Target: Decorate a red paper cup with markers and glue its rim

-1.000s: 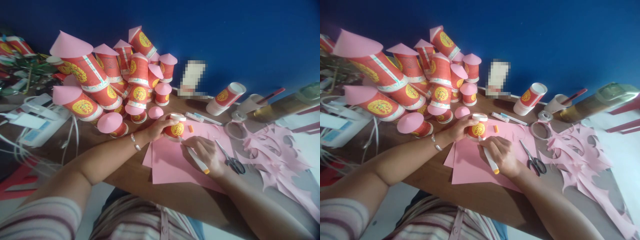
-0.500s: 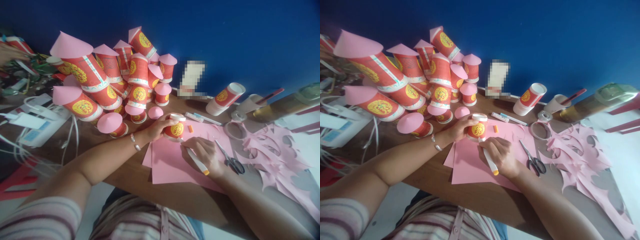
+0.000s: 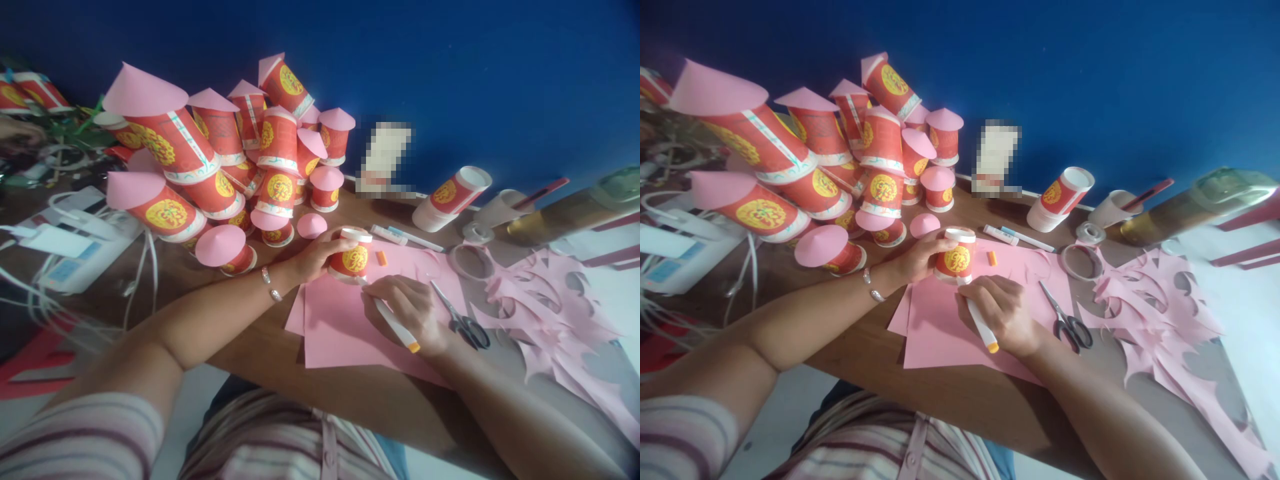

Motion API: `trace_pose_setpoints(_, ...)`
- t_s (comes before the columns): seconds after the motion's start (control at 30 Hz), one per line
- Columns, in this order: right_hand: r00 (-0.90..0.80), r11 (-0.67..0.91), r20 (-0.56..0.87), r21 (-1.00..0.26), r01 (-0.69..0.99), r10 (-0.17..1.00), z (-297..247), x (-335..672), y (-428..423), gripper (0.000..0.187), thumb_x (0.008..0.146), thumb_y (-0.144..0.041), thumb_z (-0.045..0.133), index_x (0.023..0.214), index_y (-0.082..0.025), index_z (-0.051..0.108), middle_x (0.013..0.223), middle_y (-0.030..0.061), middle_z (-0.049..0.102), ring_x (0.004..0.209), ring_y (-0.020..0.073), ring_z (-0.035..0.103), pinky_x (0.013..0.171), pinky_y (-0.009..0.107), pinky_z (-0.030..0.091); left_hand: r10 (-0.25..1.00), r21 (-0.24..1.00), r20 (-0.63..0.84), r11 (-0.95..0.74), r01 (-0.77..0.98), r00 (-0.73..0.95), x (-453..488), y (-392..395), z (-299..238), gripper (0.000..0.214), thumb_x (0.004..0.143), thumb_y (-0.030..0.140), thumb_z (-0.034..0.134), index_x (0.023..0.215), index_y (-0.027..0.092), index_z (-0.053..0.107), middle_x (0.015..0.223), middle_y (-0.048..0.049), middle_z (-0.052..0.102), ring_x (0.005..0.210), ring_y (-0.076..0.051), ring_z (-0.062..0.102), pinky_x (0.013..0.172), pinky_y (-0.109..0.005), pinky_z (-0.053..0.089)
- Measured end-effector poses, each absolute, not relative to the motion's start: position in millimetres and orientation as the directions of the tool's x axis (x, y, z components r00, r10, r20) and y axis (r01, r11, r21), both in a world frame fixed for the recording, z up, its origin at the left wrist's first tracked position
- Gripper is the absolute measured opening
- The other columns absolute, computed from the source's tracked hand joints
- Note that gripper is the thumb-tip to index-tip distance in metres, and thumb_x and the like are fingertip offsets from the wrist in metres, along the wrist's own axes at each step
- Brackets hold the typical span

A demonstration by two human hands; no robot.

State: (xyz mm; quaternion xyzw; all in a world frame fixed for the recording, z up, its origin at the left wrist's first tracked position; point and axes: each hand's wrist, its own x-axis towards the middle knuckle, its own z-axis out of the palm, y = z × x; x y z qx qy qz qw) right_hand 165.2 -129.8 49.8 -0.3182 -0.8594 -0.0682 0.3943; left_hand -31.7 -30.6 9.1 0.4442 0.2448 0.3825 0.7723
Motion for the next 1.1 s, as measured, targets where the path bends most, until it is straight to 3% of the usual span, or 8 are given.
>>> trace_pose_setpoints(0.47, -0.487, 0.788, 0.719, -0.136, 0.601, 0.496, 49.3, 166.1, -128.7, 0.022, 0.093, -0.001, 0.066, 0.101, -0.02, 0.061, 0.077, -0.0006, 0.071, 0.062, 0.0129, 0.066, 0.058, 0.027, 0.053, 0.797, 0.873, -0.035, 0.318, -0.369, 0.602, -31.7, -31.2, 11.5, 0.044, 0.086, 0.04, 0.081, 0.121, 0.015, 0.072, 0.115, -0.0122, 0.076, 0.105, -0.025, 0.072, 0.089, -0.034, 0.054)
trace_pose_setpoints(0.93, -0.497, 0.791, 0.719, -0.12, 0.6, 0.486, 49.6, 165.9, -127.3, 0.013, 0.098, -0.005, 0.066, 0.101, -0.017, 0.062, 0.077, 0.0015, 0.072, 0.064, 0.0136, 0.068, 0.06, 0.027, 0.054, 0.777, 0.858, -0.031, 0.343, -0.382, 0.629, -31.4, -29.8, 10.6, 0.05, 0.085, 0.039, 0.082, 0.127, 0.014, 0.071, 0.129, -0.0162, 0.074, 0.117, -0.03, 0.071, 0.091, -0.035, 0.056)
trace_pose_setpoints(1.1, -0.488, 0.791, 0.724, -0.128, 0.599, 0.487, 48.3, 167.4, -125.9, 0.014, 0.098, -0.005, 0.067, 0.101, -0.017, 0.062, 0.078, 0.0016, 0.072, 0.063, 0.0134, 0.067, 0.059, 0.027, 0.053, 0.778, 0.86, -0.028, 0.339, -0.381, 0.628, -31.4, -29.0, 9.1, 0.05, 0.086, 0.039, 0.081, 0.128, 0.014, 0.07, 0.127, -0.0153, 0.075, 0.113, -0.029, 0.072, 0.091, -0.037, 0.057)
